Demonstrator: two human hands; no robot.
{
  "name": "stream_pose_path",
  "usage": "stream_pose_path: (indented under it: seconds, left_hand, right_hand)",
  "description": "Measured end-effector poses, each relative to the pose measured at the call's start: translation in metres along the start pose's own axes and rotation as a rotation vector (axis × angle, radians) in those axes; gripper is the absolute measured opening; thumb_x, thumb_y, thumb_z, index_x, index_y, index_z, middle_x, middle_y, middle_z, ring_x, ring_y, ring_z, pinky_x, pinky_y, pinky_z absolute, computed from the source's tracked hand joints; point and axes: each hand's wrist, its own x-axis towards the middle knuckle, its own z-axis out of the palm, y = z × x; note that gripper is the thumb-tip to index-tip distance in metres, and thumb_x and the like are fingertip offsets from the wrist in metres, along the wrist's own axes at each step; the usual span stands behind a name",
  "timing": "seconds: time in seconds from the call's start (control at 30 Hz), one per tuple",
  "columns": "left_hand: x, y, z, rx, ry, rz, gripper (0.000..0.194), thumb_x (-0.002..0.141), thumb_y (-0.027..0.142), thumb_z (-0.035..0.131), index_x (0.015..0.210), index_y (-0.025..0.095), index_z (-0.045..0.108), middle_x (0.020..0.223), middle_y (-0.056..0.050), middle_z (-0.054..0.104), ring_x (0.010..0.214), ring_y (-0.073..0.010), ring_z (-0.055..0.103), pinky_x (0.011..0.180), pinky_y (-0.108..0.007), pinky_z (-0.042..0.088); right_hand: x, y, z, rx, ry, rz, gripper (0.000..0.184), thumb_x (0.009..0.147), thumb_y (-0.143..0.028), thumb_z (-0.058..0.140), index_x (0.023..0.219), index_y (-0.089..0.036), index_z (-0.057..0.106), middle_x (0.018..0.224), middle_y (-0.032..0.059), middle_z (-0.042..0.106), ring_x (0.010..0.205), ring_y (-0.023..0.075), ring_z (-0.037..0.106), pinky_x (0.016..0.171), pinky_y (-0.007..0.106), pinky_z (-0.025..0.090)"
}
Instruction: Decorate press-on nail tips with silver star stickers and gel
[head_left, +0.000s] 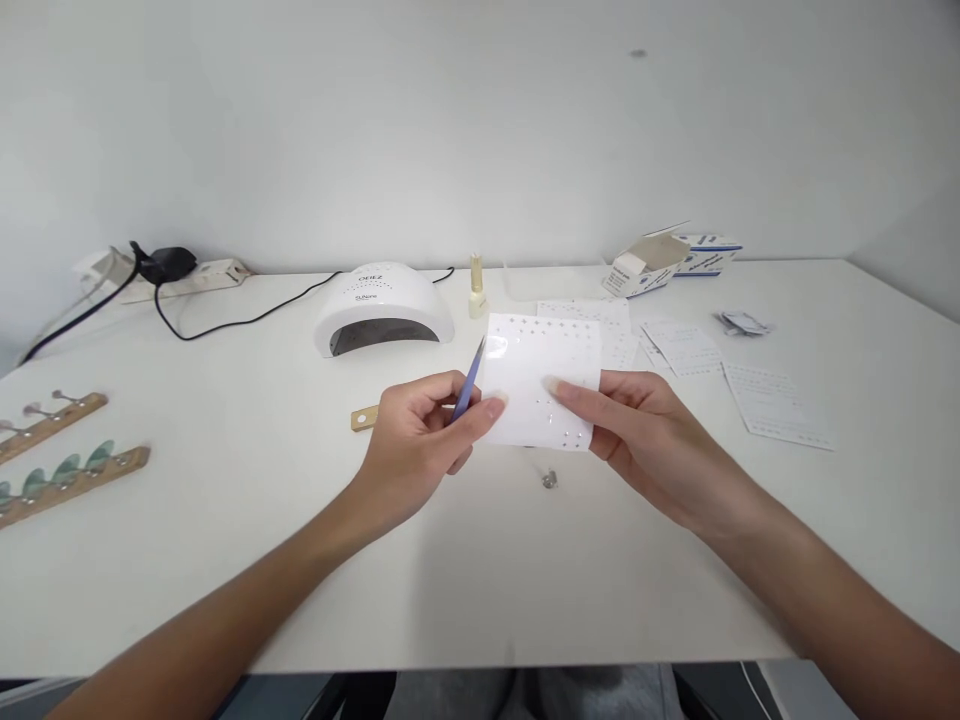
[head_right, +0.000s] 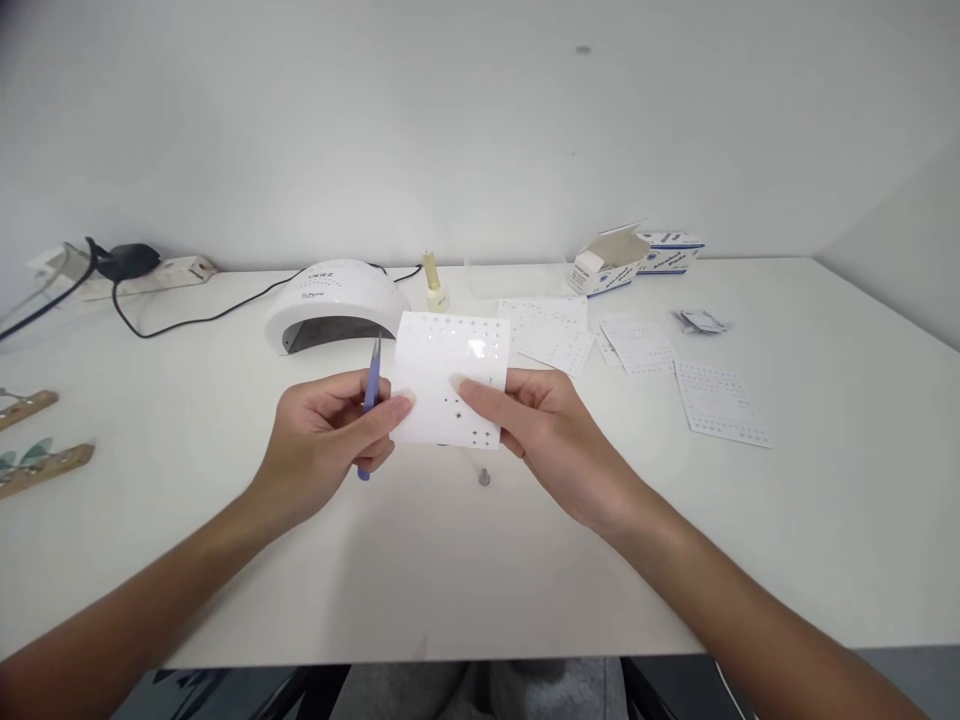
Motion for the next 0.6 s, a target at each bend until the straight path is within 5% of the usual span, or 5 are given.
stream_pose_path:
  seconds: [0.23,0.37,0.6]
  left_hand:
    - [0.006,-0.003,-0.003,0.017,0.034,-0.001,0.03,0.081,0.04,0.065,0.063,0.019,0.05,0.047,0.005,0.031,0.038,-0.0048,0.03,0.036,-0.022,0.027]
    - [0.008,-0.004,-0.003,0.117,0.132,0.046,0.025,0.081,0.041,0.064,0.07,0.02,0.058,0.05,0.005,0.03,0.04,-0.0048,0.029,0.036,-0.021,0.026]
    - [-0.001,-0.008,0.005,0.514,0.332,0.646,0.017,0.09,0.019,0.052,0.091,0.019,0.069,0.062,0.002,0.048,0.055,-0.0069,0.042,0.047,-0.022,0.034]
  right_hand:
    - [-0.002,-0.003,-0.001,-0.078,-0.155,-0.036,0.026,0.087,-0.041,0.06,0.068,-0.025,0.069,0.075,0.0028,0.065,0.074,0.0196,0.059,0.067,0.035,0.045]
    - [0.003,-0.001,-0.006,-0.278,-0.074,-0.044,0.033,0.084,-0.042,0.063,0.057,-0.023,0.065,0.062,0.0008,0.059,0.06,0.0148,0.054,0.061,0.033,0.042]
    - [0.011,0.008,-0.009,-0.141,0.041,-0.04,0.026,0.075,-0.043,0.072,0.061,-0.021,0.071,0.064,0.0041,0.065,0.068,0.0188,0.061,0.074,0.036,0.049]
